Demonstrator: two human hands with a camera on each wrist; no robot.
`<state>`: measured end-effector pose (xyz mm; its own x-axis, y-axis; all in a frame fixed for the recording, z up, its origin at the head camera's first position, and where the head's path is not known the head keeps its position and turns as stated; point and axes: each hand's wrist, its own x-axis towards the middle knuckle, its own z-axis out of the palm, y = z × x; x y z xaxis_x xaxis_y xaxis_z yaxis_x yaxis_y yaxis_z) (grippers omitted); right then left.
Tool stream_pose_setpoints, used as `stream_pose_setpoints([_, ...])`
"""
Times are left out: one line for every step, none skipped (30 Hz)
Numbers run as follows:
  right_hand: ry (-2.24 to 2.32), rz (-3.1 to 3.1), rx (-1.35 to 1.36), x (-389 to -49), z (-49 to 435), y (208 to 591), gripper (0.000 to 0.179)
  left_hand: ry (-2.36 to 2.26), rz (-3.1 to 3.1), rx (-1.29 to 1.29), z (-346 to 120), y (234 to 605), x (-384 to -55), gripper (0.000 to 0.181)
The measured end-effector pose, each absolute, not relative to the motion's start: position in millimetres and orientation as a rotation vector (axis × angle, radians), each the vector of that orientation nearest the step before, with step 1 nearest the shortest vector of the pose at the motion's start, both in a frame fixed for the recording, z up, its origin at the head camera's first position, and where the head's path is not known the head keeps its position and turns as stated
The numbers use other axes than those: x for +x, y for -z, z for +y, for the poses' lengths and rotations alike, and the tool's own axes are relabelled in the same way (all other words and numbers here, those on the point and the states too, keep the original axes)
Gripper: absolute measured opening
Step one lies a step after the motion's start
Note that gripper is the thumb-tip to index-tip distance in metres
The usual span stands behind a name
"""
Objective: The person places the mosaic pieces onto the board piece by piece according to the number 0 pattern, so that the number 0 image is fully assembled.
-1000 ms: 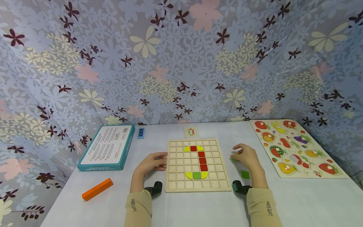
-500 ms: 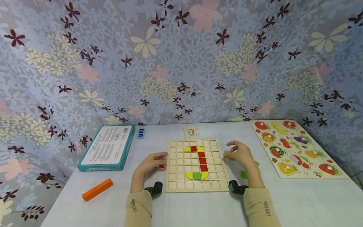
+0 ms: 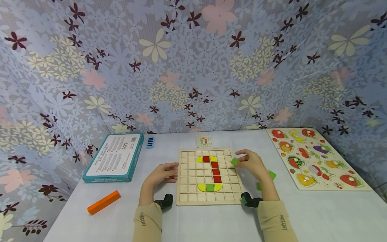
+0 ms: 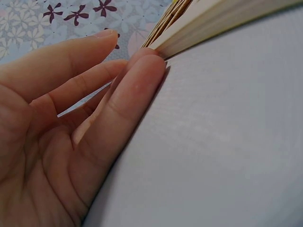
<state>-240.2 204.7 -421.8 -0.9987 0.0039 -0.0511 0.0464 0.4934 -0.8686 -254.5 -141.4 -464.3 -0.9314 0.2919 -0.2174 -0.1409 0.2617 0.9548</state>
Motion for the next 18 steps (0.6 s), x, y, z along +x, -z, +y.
stream_pose_setpoints([1.569, 2.669, 0.048, -240, 204, 422, 0.046, -1.712, 2.189, 0.135, -141, 464, -255, 0.045])
stream_pose_setpoints([1.58, 2.662, 0.051, -240, 203, 422, 0.045, -1.712, 2.189, 0.135, -141, 464, -255, 0.045])
stream_pose_setpoints([1.592, 2.657, 0.043, -241, 203, 423, 0.043, -1.713, 2.189, 0.134, -141, 464, -255, 0.045])
stream_pose_setpoints([1.609, 2.649, 0.043, -241, 202, 423, 0.041, -1.713, 2.19, 0.131, -141, 464, -255, 0.045])
stream_pose_setpoints([1.623, 2.641, 0.032, -241, 201, 424, 0.039, -1.713, 2.191, 0.129, -141, 464, -255, 0.045])
stream_pose_setpoints([1.636, 2.635, 0.024, -242, 201, 424, 0.037, -1.712, 2.191, 0.128, -141, 463, -255, 0.045])
stream_pose_setpoints([1.644, 2.632, 0.015, -242, 200, 424, 0.035, -1.711, 2.191, 0.128, -141, 463, -255, 0.045])
stream_pose_setpoints([1.646, 2.634, 0.012, -242, 199, 425, 0.033, -1.709, 2.191, 0.13, -141, 463, -255, 0.045])
stream_pose_setpoints([1.65, 2.632, 0.006, -243, 198, 425, 0.031, -1.708, 2.191, 0.129, -141, 463, -255, 0.045])
stream_pose_setpoints([1.653, 2.629, 0.008, -243, 198, 425, 0.029, -1.708, 2.19, 0.129, -141, 462, -254, 0.045])
stream_pose_setpoints([1.655, 2.626, 0.003, -243, 197, 425, 0.029, -1.707, 2.189, 0.131, -141, 462, -254, 0.045])
stream_pose_setpoints([1.659, 2.623, -0.001, -244, 196, 425, 0.027, -1.707, 2.188, 0.133, -140, 462, -254, 0.045])
stream_pose_setpoints([1.662, 2.622, -0.006, -244, 196, 425, 0.026, -1.708, 2.188, 0.134, -140, 462, -254, 0.045])
stream_pose_setpoints([1.67, 2.62, -0.011, -244, 195, 425, 0.026, -1.709, 2.188, 0.135, -140, 461, -254, 0.045])
stream_pose_setpoints([1.676, 2.615, -0.021, -245, 194, 425, 0.025, -1.711, 2.187, 0.134, -140, 461, -254, 0.045])
stream_pose_setpoints([1.673, 2.618, -0.027, -245, 193, 425, 0.024, -1.711, 2.186, 0.132, -140, 461, -254, 0.045])
stream_pose_setpoints([1.675, 2.618, -0.035, -245, 192, 425, 0.024, -1.708, 2.188, 0.132, -140, 461, -254, 0.045])
stream_pose_setpoints([1.678, 2.615, -0.042, -246, 191, 425, 0.023, -1.707, 2.189, 0.131, -140, 461, -254, 0.045])
